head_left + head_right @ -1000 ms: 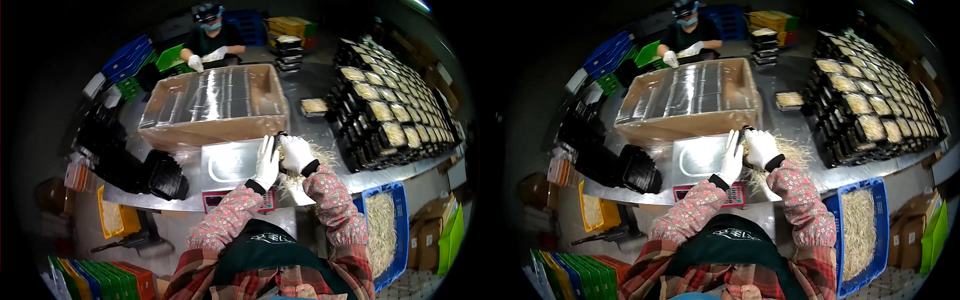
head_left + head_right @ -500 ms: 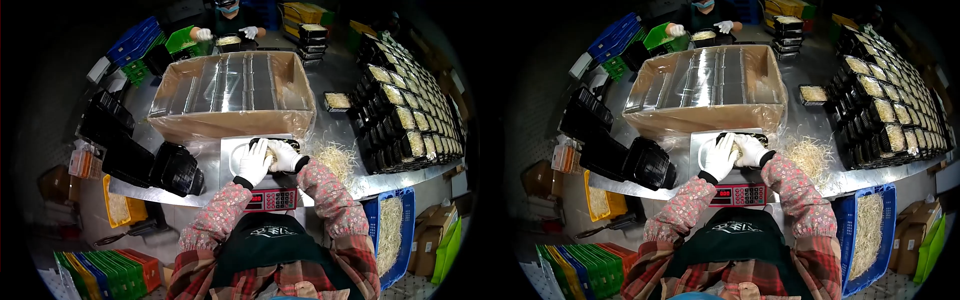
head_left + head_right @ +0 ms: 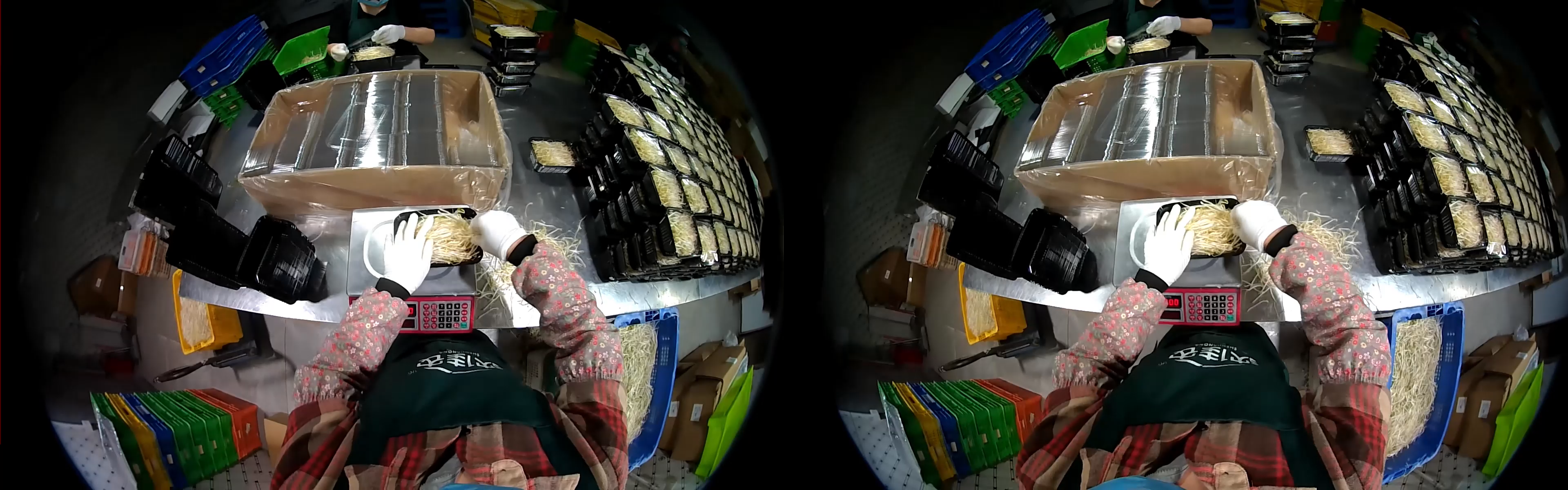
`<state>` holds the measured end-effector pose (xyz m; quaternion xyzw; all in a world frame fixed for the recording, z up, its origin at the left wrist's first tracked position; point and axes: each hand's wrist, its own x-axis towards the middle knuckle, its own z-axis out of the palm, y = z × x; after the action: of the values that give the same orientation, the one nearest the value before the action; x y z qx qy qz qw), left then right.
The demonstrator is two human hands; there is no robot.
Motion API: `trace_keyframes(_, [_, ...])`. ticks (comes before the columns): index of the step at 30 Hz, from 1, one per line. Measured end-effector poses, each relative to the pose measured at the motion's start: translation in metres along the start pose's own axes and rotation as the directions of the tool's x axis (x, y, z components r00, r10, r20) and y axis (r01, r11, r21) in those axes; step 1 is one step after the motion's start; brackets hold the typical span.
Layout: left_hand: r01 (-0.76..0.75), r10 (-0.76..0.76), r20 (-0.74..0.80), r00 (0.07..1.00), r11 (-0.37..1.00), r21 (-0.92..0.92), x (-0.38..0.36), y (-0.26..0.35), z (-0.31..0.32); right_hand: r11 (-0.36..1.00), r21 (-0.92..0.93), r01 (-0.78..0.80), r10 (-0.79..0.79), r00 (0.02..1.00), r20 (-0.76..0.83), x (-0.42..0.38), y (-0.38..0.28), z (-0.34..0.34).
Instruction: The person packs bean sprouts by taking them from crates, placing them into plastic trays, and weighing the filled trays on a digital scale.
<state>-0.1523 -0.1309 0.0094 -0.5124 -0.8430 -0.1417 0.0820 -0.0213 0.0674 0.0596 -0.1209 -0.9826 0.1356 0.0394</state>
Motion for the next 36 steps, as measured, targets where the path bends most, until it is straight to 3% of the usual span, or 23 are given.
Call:
trace_keyframes(5, [0.011, -0.007, 0.034, 0.999, 0.993, -0.121, 0.001, -0.012, 0.001, 0.973, 0.230, -0.022, 0.036, 0.998, -0.058, -0.027, 0.036, -0.051])
trace_keyframes(7, [-0.057, 0.028, -0.065, 0.997, 0.868, -0.493, 0.001, -0.025, 0.001, 0.952, 0.299, -0.065, 0.088, 0.994, -0.063, -0.046, 0.052, -0.072])
trace_keyframes(9, [0.016, -0.038, -0.035, 0.999, 0.872, -0.488, 0.008, -0.046, -0.024, 0.934, 0.335, -0.122, 0.168, 0.979, -0.112, -0.063, 0.072, -0.081])
trace_keyframes(11, [0.154, -0.269, -0.003, 0.963, 0.558, -0.816, 0.008, -0.052, -0.058, 0.864, 0.476, -0.164, 0.260, 0.955, -0.142, -0.083, 0.096, -0.065])
trace_keyframes(13, [0.103, -0.370, -0.082, 0.925, 0.453, -0.886, -0.001, -0.082, -0.068, 0.696, 0.640, -0.325, 0.401, 0.916, 0.028, -0.095, 0.127, -0.023])
trace_keyframes(14, [0.128, -0.340, -0.111, 0.934, 0.608, -0.784, 0.001, -0.094, -0.087, 0.817, 0.451, -0.360, 0.397, 0.918, 0.014, -0.098, 0.127, -0.010])
trace_keyframes(15, [0.112, -0.361, -0.132, 0.923, 0.581, -0.806, -0.002, -0.093, -0.097, 0.849, 0.138, -0.511, 0.469, 0.847, 0.249, -0.102, 0.132, -0.004])
trace_keyframes(17, [0.029, -0.240, -0.196, 0.951, 0.699, -0.714, 0.006, -0.078, -0.126, 0.949, -0.069, -0.307, 0.314, 0.926, 0.210, -0.105, 0.136, 0.010])
trace_keyframes(18, [0.099, -0.261, -0.079, 0.962, 0.603, -0.792, 0.010, -0.062, -0.134, 0.937, -0.068, -0.341, 0.348, 0.910, 0.227, -0.089, 0.121, 0.002])
trace_keyframes(20, [0.103, -0.217, -0.046, 0.975, 0.626, -0.773, 0.029, -0.042, -0.097, 0.984, 0.114, -0.137, 0.149, 0.983, -0.110, -0.061, 0.084, -0.006])
trace_keyframes(21, [0.025, -0.146, -0.124, 0.982, 0.740, -0.672, 0.038, -0.035, -0.065, 0.968, 0.249, -0.034, 0.088, 0.974, -0.210, -0.041, 0.050, -0.023])
trace_keyframes(23, [0.073, -0.066, 0.048, 0.997, 0.980, -0.186, 0.045, 0.000, -0.049, 0.959, 0.214, 0.185, -0.116, 0.948, -0.296, -0.003, 0.008, -0.017])
trace_keyframes(24, [-0.050, 0.054, 0.038, 0.998, 0.993, -0.103, 0.040, 0.005, -0.028, 0.961, 0.124, 0.248, -0.219, 0.952, -0.213, 0.010, -0.001, -0.003])
trace_keyframes(25, [-0.178, 0.179, 0.037, 0.983, 0.984, -0.021, 0.030, 0.004, -0.006, 0.980, -0.005, 0.197, -0.197, 0.977, -0.079, 0.012, -0.020, 0.003])
trace_keyframes(26, [-0.223, 0.220, -0.040, 0.975, 0.968, -0.115, 0.022, 0.010, -0.002, 0.983, 0.044, 0.179, -0.183, 0.974, 0.136, 0.015, -0.031, 0.000])
trace_keyframes(27, [-0.165, 0.178, 0.016, 0.984, 0.941, -0.294, 0.021, 0.014, -0.015, 0.971, 0.029, 0.236, -0.238, 0.968, 0.085, 0.013, -0.034, 0.006])
trace_keyframes(28, [-0.184, 0.198, 0.019, 0.980, 0.942, -0.281, 0.015, 0.011, -0.012, 0.976, 0.116, 0.187, -0.205, 0.963, 0.175, 0.009, -0.030, 0.015])
trace_keyframes(29, [-0.200, 0.214, 0.024, 0.976, 0.941, -0.275, 0.013, 0.007, -0.007, 0.966, 0.146, 0.212, -0.228, 0.969, 0.100, 0.003, -0.018, 0.035])
trace_keyframes(31, [-0.073, 0.167, 0.272, 0.948, 0.943, -0.324, 0.030, 0.011, -0.027, 0.958, 0.156, 0.242, -0.259, 0.960, 0.107, 0.008, -0.012, 0.034])
trace_keyframes(32, [-0.111, 0.183, 0.224, 0.957, 0.948, -0.297, 0.035, 0.008, -0.023, 0.978, 0.116, 0.173, -0.194, 0.957, 0.213, 0.011, -0.017, 0.016])
trace_keyframes(33, [-0.120, 0.180, 0.245, 0.953, 0.963, -0.242, 0.037, 0.004, -0.016, 0.943, 0.077, 0.325, -0.327, 0.945, 0.025, 0.007, -0.006, 0.014])
trace_keyframes(35, [-0.145, 0.176, 0.180, 0.968, 0.974, -0.175, 0.031, 0.009, -0.017, 0.947, -0.138, 0.289, -0.295, 0.955, -0.022, -0.001, -0.004, -0.016])
trace_keyframes(36, [-0.160, 0.194, 0.149, 0.970, 0.964, -0.214, 0.029, 0.005, -0.008, 0.980, -0.126, 0.152, -0.134, 0.981, 0.141, -0.001, 0.002, -0.016])
